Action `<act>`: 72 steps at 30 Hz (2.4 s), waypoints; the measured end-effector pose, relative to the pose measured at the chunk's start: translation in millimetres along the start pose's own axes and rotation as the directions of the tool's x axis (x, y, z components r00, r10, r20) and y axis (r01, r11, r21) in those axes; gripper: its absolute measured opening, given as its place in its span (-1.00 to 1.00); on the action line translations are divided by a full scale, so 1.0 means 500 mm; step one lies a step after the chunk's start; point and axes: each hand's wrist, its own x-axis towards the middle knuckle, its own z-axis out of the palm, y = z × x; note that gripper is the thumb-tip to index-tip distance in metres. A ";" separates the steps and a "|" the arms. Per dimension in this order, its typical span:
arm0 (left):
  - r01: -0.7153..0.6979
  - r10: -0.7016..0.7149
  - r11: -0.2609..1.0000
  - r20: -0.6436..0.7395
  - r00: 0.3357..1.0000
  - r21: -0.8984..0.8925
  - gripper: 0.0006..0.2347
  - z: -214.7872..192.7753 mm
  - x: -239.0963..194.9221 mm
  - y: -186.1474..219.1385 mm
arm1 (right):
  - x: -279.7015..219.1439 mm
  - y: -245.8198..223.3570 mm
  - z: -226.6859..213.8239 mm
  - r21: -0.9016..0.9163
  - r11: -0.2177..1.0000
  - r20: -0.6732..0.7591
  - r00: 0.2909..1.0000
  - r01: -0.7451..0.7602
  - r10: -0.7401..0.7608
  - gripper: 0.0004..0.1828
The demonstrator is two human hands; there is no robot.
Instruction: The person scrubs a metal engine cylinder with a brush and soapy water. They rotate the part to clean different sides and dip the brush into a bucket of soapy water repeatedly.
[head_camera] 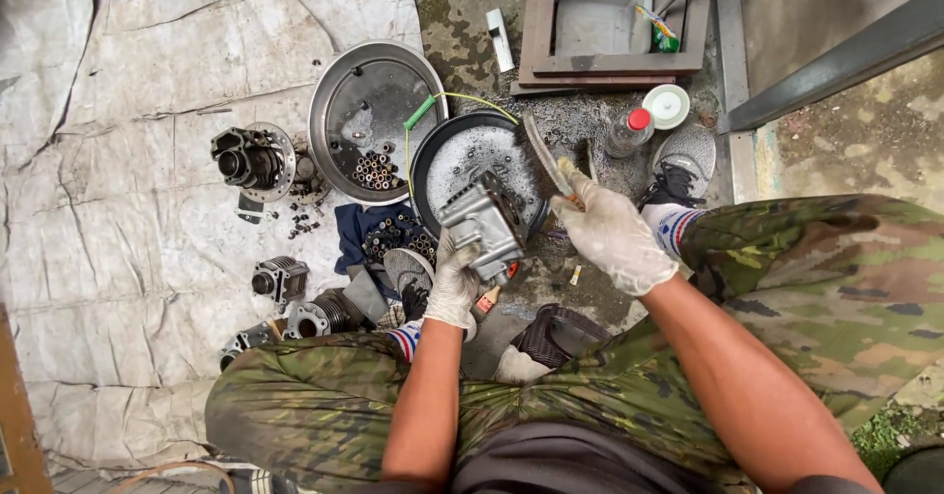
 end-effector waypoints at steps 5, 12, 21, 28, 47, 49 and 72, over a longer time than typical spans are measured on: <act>-0.123 0.128 0.893 0.018 0.992 0.433 -0.14 0.030 -0.010 -0.002 | 0.036 0.020 0.052 0.425 0.904 0.023 0.998 0.043 -0.059 -0.20; -0.172 0.299 0.133 0.126 0.946 0.976 0.17 0.085 -0.031 0.022 | 0.141 0.116 0.089 0.527 0.850 0.160 0.983 -0.007 -0.091 -0.36; -0.400 0.517 0.076 0.307 0.799 0.913 0.16 0.095 -0.059 -0.011 | 0.111 0.070 0.042 0.757 0.650 0.118 0.967 0.061 -0.228 -0.41; -0.443 0.422 0.446 0.253 0.870 0.778 -0.17 0.160 -0.077 0.073 | 0.175 0.118 0.026 0.833 0.550 0.200 0.963 -0.069 -0.182 -0.52; -0.027 0.324 0.399 -0.114 0.939 0.917 -0.10 0.058 -0.054 0.029 | 0.207 0.132 0.103 0.702 0.704 0.274 0.952 -0.102 -0.136 -0.61; 0.017 0.367 0.327 -0.143 0.919 0.945 -0.10 0.043 -0.047 0.019 | 0.195 0.117 0.113 0.701 0.706 0.267 0.955 -0.101 -0.129 -0.62; 0.182 -0.238 0.970 -0.454 0.859 -0.164 -0.71 -0.156 0.022 -0.095 | 0.110 0.013 0.092 0.322 0.905 -0.021 0.958 0.278 -0.287 -0.19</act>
